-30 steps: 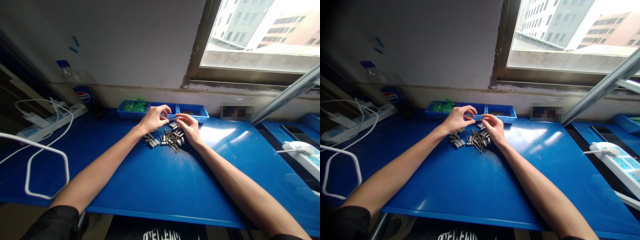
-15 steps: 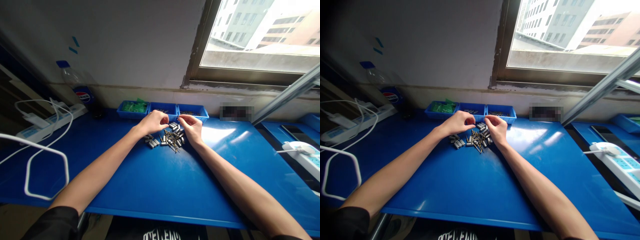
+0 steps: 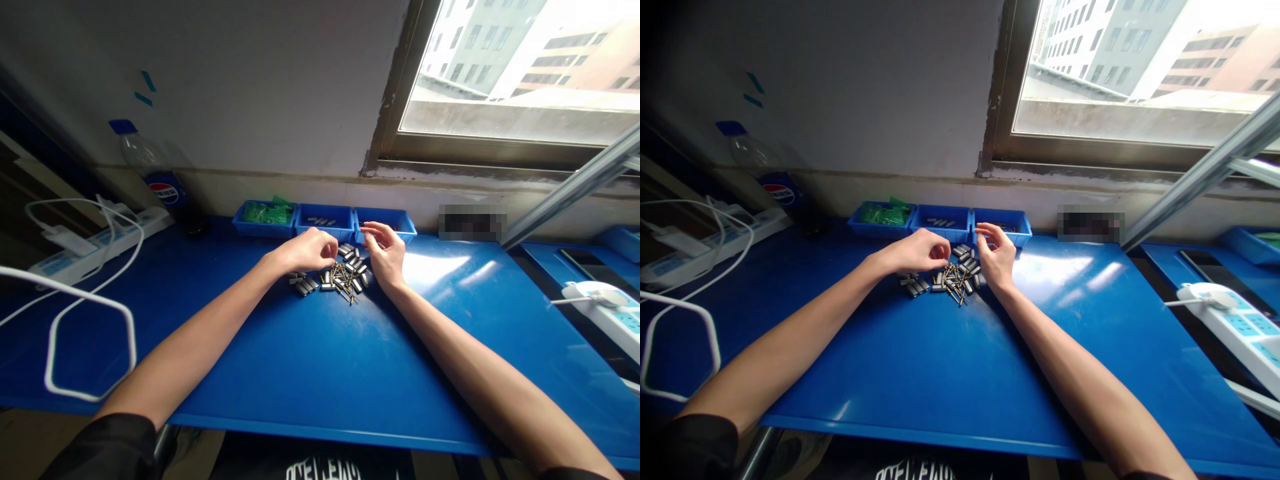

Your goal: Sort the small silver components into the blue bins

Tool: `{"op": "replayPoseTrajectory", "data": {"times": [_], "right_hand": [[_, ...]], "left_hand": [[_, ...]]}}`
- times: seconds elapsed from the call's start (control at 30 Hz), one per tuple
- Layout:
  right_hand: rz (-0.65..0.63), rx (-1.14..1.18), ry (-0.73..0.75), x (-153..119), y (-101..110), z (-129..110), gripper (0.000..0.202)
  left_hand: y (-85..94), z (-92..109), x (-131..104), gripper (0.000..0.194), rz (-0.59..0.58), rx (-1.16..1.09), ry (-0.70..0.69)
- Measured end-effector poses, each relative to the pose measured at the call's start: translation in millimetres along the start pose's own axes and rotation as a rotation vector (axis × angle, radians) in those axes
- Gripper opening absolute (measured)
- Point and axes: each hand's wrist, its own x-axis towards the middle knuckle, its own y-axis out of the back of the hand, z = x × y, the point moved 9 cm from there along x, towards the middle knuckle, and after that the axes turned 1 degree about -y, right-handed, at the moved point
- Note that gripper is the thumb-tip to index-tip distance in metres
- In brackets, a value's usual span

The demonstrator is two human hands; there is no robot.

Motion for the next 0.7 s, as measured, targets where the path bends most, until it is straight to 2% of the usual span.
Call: {"op": "replayPoseTrajectory", "data": {"times": [0.2, 0.57, 0.7], "right_hand": [[-0.010, 0.022, -0.026, 0, -2, -2, 0.026], [-0.030, 0.052, -0.044, 0, -4, 0, 0.023], [-0.037, 0.061, -0.046, 0, -5, 1, 0.023]], "left_hand": [[-7.7, 4, -2, 0.013, -0.093, -0.033, -0.017], [-13.1, -15, 0, 0.023, 0.000, -0.024, 0.165], [-13.2, -13, 0, 0.024, -0.024, -0.006, 0.171]]}}
